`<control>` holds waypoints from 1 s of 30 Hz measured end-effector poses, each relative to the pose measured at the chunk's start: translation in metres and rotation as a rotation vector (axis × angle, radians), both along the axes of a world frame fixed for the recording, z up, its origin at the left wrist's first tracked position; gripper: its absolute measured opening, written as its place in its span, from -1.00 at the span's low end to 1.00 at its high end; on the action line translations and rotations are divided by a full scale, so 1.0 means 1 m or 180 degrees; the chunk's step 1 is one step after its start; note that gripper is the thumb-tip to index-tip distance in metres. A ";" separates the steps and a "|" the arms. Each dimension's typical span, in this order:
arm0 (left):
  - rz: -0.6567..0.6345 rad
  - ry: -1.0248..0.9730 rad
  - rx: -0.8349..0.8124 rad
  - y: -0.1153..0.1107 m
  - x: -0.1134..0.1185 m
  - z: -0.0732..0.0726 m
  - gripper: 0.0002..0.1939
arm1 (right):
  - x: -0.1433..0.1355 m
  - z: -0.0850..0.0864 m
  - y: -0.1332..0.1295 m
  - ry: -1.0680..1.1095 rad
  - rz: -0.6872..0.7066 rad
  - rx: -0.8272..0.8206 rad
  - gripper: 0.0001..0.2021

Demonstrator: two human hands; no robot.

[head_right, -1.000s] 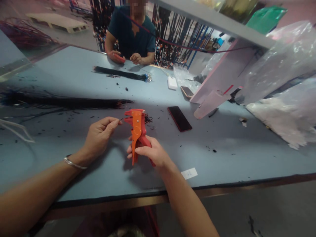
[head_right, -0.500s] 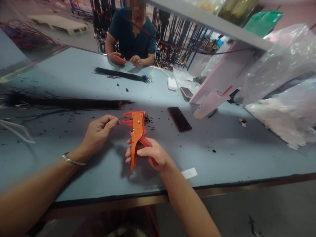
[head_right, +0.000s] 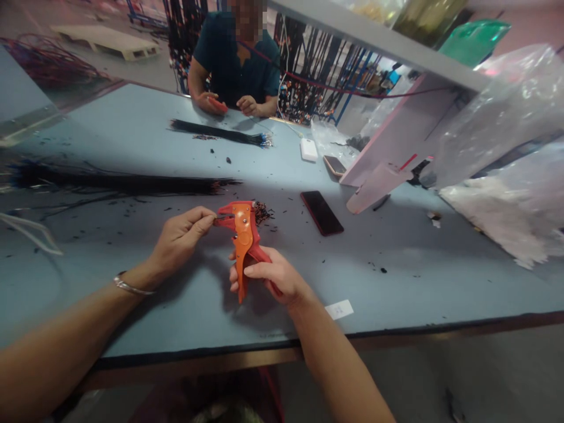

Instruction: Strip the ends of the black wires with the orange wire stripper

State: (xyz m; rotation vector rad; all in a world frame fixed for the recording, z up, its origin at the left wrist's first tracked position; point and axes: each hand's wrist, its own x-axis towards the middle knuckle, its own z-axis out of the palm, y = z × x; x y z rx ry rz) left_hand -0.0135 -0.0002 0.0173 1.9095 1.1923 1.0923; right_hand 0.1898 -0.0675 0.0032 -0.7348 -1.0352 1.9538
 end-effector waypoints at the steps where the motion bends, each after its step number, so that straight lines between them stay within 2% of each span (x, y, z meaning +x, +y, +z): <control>1: -0.0010 0.0028 0.0013 0.000 0.000 0.000 -0.69 | 0.000 0.000 0.000 -0.0013 0.0003 0.0010 -0.64; 12: -0.0044 0.0075 0.0165 0.001 0.000 0.000 -0.71 | -0.002 0.001 0.000 -0.0225 -0.0061 0.0151 -0.73; 30: 0.0085 0.0075 0.0289 -0.003 0.001 0.003 -0.72 | -0.006 0.000 -0.002 -0.0465 -0.0164 0.0363 -0.75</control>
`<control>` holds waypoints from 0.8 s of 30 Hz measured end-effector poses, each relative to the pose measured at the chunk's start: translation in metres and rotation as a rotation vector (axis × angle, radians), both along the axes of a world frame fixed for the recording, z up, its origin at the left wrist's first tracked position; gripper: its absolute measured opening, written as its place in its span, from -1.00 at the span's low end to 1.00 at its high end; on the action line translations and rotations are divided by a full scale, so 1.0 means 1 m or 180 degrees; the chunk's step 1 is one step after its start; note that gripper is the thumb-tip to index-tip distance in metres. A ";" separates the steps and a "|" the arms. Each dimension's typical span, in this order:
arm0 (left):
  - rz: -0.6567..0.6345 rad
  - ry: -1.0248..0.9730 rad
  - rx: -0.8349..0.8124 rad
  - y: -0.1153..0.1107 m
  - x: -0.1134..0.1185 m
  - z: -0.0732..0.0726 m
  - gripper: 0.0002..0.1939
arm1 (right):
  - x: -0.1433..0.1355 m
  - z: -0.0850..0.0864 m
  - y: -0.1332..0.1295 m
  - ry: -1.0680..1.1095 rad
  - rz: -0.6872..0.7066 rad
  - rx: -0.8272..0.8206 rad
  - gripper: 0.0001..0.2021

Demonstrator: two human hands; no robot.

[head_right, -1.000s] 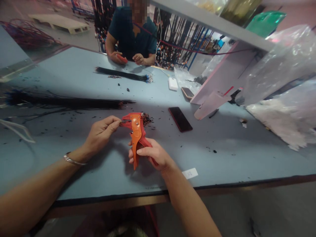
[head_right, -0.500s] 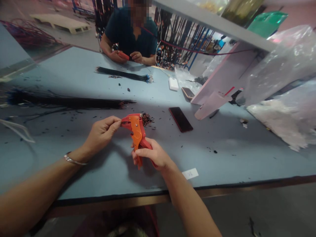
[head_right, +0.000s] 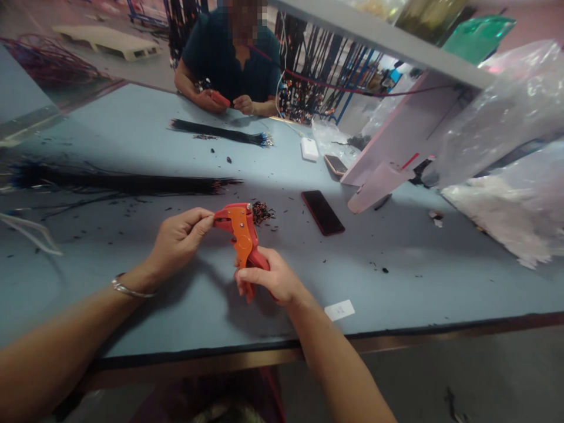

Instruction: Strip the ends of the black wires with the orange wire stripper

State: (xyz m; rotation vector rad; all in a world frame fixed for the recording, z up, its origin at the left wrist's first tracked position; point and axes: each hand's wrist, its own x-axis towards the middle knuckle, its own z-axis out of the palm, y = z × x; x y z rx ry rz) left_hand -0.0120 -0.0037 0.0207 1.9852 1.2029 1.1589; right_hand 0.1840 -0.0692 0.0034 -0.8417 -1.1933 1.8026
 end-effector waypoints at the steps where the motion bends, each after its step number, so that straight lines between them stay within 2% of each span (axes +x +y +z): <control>1: 0.0000 -0.0001 0.0005 0.000 0.000 0.000 -0.72 | 0.000 0.000 0.000 -0.0012 -0.0013 0.0011 -0.75; 9: 0.0075 0.0086 0.0033 -0.002 0.000 -0.001 -0.72 | 0.000 -0.001 0.000 -0.0135 -0.0019 0.0075 -0.73; 24: 0.0153 -0.0151 0.0062 -0.007 0.004 0.001 -0.76 | -0.009 -0.002 -0.003 -0.0095 -0.0128 0.0191 -0.67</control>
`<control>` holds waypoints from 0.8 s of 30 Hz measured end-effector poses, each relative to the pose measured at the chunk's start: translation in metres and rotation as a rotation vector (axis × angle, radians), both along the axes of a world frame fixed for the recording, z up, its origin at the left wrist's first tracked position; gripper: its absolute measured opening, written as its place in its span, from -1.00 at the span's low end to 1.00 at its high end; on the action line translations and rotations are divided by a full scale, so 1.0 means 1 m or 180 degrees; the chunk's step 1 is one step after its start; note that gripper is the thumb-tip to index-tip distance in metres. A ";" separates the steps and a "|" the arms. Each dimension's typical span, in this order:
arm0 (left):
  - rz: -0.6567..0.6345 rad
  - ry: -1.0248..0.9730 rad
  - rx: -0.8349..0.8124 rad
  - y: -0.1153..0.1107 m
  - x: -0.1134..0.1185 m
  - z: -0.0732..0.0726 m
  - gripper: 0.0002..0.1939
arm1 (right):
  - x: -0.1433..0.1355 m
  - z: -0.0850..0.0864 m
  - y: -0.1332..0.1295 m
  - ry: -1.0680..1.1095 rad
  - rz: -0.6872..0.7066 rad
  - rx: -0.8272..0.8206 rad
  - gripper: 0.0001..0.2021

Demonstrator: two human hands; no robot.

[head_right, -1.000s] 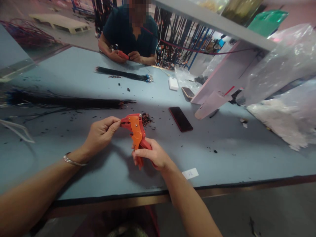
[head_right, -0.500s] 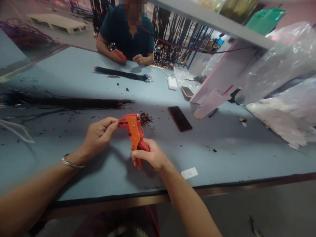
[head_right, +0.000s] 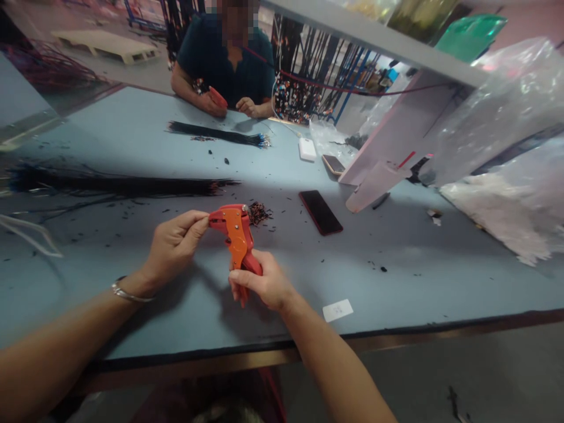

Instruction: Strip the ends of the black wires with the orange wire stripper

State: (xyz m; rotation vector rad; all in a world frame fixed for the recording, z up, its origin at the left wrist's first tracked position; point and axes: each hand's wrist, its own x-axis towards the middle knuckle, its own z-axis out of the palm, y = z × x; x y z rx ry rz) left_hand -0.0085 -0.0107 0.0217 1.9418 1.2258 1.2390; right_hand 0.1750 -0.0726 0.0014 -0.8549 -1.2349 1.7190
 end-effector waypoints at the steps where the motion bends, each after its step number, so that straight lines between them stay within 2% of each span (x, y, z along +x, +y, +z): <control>1: 0.0021 -0.0010 0.0008 -0.001 0.000 0.000 -0.76 | -0.001 0.000 0.000 0.0000 0.0007 0.0006 -0.67; 9: 0.0125 -0.0112 0.0087 -0.002 0.001 0.000 -0.76 | -0.008 -0.002 -0.001 -0.0027 -0.0014 0.0064 -0.66; 14: 0.0136 -0.0040 0.0140 0.002 0.000 -0.004 -0.74 | -0.012 -0.008 -0.001 -0.0020 -0.0349 -0.0111 -0.63; 24: 0.0074 -0.0068 0.0007 0.007 0.001 -0.010 -0.74 | -0.006 -0.007 0.003 0.0308 -0.0152 -0.0333 -0.68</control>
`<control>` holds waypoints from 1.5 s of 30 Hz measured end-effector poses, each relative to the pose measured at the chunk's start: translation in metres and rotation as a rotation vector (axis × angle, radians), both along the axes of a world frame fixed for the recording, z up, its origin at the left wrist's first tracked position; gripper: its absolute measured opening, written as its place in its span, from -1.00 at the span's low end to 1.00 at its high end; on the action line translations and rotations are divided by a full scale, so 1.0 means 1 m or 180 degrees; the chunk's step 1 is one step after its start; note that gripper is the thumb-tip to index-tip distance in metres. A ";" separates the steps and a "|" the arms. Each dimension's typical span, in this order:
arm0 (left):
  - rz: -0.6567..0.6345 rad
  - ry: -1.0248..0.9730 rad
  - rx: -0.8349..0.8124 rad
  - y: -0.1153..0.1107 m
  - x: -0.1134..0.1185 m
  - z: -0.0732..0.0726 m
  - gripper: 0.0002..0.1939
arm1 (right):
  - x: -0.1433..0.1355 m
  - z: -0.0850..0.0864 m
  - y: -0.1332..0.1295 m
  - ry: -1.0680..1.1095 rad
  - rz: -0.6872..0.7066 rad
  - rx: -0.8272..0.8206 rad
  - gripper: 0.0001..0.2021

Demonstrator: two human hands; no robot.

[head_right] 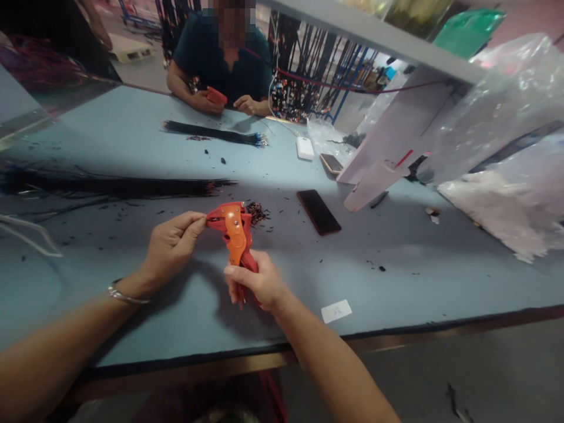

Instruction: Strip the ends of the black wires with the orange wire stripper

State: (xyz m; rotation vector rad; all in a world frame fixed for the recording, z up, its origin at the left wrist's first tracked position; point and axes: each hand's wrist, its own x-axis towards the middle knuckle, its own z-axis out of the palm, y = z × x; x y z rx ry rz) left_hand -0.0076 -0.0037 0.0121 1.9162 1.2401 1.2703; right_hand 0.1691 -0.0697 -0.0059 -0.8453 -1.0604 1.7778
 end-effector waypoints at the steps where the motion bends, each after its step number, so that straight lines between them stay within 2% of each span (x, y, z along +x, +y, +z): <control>1: 0.0045 0.0008 -0.0006 0.001 0.000 0.000 -0.75 | 0.001 0.001 0.000 0.0083 0.0000 -0.0043 -0.70; 4: 0.0252 0.0035 -0.0038 0.002 -0.002 0.000 -0.77 | 0.005 0.003 0.001 0.0385 -0.0128 -0.0232 -0.73; 8: 0.0339 0.0044 -0.0103 0.004 -0.003 -0.001 -0.76 | 0.009 0.004 0.002 0.0554 -0.0172 -0.0328 -0.67; 13: 0.0392 0.0078 -0.0166 0.004 -0.002 -0.003 -0.75 | 0.005 0.004 0.001 0.0306 0.0041 -0.0365 -0.62; 18: 0.0559 0.0075 -0.0157 0.003 0.001 -0.002 -0.77 | 0.004 0.007 0.002 -0.0203 -0.0002 -0.0182 -0.63; 23: 0.0571 0.0013 -0.0163 0.000 0.003 -0.002 -0.79 | 0.010 0.016 0.002 -0.1338 -0.0128 0.0621 -0.78; 27: 0.0460 -0.0255 -0.0397 -0.001 0.004 -0.003 -0.78 | 0.011 0.023 0.000 -0.2495 -0.0475 0.1266 -0.87; 31: 0.0171 -0.1072 -0.0878 -0.002 0.009 -0.008 -0.80 | 0.007 0.017 -0.002 -0.3543 -0.1163 0.2162 -0.67; 34: -0.0171 -0.1895 -0.1352 -0.006 0.016 -0.009 -0.81 | 0.003 0.008 -0.002 -0.4225 -0.1222 0.2718 -0.55; 38: -0.0246 -0.2283 -0.1706 -0.010 0.020 -0.005 -0.80 | -0.001 0.003 -0.003 -0.4663 -0.1228 0.3134 -0.55; 45: -0.0071 -0.2611 -0.2117 -0.006 0.016 -0.005 -0.80 | -0.001 0.005 -0.004 -0.4734 -0.1329 0.3447 -0.62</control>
